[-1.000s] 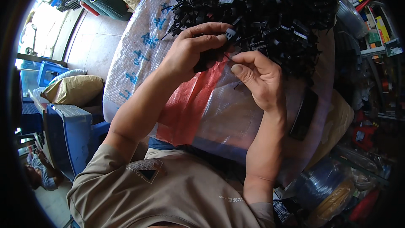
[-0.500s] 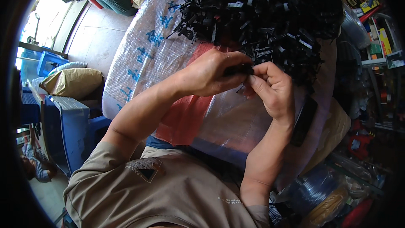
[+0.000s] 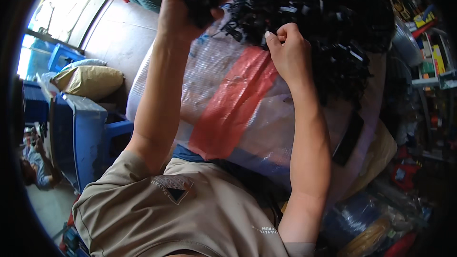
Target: Assembling small black plastic components by hand.
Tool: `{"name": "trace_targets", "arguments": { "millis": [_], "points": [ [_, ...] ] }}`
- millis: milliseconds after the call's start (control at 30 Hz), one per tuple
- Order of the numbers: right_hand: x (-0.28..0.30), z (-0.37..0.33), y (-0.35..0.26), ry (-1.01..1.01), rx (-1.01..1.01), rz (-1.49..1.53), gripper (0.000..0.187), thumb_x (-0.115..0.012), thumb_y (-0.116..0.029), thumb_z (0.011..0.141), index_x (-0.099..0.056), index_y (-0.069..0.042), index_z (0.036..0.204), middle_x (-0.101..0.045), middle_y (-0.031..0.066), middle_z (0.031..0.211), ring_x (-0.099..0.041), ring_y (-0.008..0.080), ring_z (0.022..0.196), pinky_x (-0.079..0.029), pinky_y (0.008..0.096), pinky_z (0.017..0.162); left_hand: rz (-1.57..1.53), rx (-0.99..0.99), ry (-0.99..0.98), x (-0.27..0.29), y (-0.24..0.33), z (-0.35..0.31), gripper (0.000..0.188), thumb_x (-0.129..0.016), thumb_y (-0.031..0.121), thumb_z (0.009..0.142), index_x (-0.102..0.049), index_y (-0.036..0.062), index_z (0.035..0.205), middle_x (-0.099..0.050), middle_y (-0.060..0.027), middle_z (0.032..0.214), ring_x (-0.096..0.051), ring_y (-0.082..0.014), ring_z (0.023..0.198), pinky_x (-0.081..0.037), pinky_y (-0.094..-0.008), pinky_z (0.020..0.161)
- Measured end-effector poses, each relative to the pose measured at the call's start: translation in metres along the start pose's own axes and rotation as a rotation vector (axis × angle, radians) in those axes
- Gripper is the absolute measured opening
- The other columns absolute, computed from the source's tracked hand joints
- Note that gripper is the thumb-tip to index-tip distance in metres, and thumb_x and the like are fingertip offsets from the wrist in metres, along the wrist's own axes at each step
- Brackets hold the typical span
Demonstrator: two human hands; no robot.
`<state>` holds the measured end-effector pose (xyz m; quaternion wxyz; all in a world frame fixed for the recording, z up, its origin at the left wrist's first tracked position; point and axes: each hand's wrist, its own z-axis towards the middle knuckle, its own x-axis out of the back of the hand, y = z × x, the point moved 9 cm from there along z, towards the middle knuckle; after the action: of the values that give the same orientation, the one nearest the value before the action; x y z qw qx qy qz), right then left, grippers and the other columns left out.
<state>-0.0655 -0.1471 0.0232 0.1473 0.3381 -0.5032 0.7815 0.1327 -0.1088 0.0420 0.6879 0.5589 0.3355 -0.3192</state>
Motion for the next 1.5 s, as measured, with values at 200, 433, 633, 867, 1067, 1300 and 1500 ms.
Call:
{"name": "trace_targets", "arguments": {
  "millis": [200,433,633,867,1067,1300,1500],
  "points": [
    [-0.017,-0.012,-0.002,-0.012,0.026,0.172,0.035,-0.063,-0.008,0.081,-0.054,-0.003,0.114,-0.059,0.0109,0.068,-0.058,0.0195,0.059,-0.048,0.0342,0.06,0.876,-0.341,0.335,0.057,0.128,-0.013,0.031,-0.062,0.018,0.086,-0.059,0.0018,0.112,-0.069,-0.0133,0.089,-0.07,-0.0237,0.074,-0.053,-0.0319,0.055],
    [0.015,-0.035,-0.007,-0.134,-0.191,0.63,0.014,-0.064,-0.015,0.091,-0.06,-0.003,0.094,-0.053,-0.0023,0.066,-0.044,0.0033,0.048,-0.031,0.0184,0.042,1.764,-0.37,0.436,0.12,0.16,-0.016,0.053,-0.071,0.044,0.083,-0.064,0.0033,0.116,-0.068,-0.0137,0.111,-0.065,-0.025,0.102,-0.051,-0.0337,0.09],
    [0.033,-0.035,0.0,0.128,-0.301,0.849,0.01,-0.064,-0.016,0.09,-0.062,-0.006,0.091,-0.051,-0.0024,0.06,-0.039,0.004,0.042,-0.026,0.0189,0.038,1.26,-0.139,-0.158,-0.019,0.016,-0.041,0.026,-0.061,0.006,0.09,-0.062,0.0014,0.117,-0.07,-0.0068,0.099,-0.066,-0.0134,0.091,-0.053,-0.0265,0.078],
    [0.051,-0.05,0.006,0.159,-0.33,0.84,0.021,-0.061,-0.025,0.094,-0.062,-0.007,0.084,-0.044,-0.0071,0.056,-0.035,0.0015,0.042,-0.023,0.0192,0.038,1.378,-0.358,-0.435,-0.101,-0.067,-0.045,0.037,-0.076,0.021,0.081,-0.062,-0.0008,0.107,-0.064,-0.0116,0.084,-0.064,-0.0223,0.076,-0.051,-0.0317,0.067],
    [0.07,-0.055,0.014,0.141,-0.206,0.857,0.026,-0.055,-0.027,0.098,-0.064,-0.004,0.094,-0.05,-0.0047,0.059,-0.042,0.0033,0.048,-0.031,0.0192,0.044,1.325,-0.516,-0.431,-0.121,-0.087,-0.045,0.016,-0.064,0.006,0.086,-0.059,0.0,0.1,-0.063,-0.0149,0.08,-0.065,-0.0301,0.072,-0.05,-0.0349,0.063],
    [0.066,-0.063,0.033,0.092,0.004,0.83,0.018,-0.059,-0.005,0.091,-0.061,-0.001,0.109,-0.064,0.0016,0.081,-0.059,0.0068,0.072,-0.048,0.0203,0.066,1.31,-0.44,-0.399,-0.109,-0.11,-0.042,0.01,-0.059,0.001,0.088,-0.059,-0.003,0.097,-0.064,-0.0152,0.082,-0.066,-0.0267,0.074,-0.052,-0.032,0.066],
    [0.05,-0.063,0.035,0.035,-0.069,0.875,0.013,-0.059,-0.003,0.088,-0.06,0.0,0.101,-0.063,0.0019,0.08,-0.057,0.0062,0.07,-0.047,0.0207,0.065,1.166,-0.369,-0.329,-0.094,-0.116,-0.045,0.005,-0.058,-0.003,0.082,-0.056,-0.0001,0.086,-0.059,-0.0134,0.076,-0.061,-0.0297,0.069,-0.048,-0.0348,0.059]
  ]
}}
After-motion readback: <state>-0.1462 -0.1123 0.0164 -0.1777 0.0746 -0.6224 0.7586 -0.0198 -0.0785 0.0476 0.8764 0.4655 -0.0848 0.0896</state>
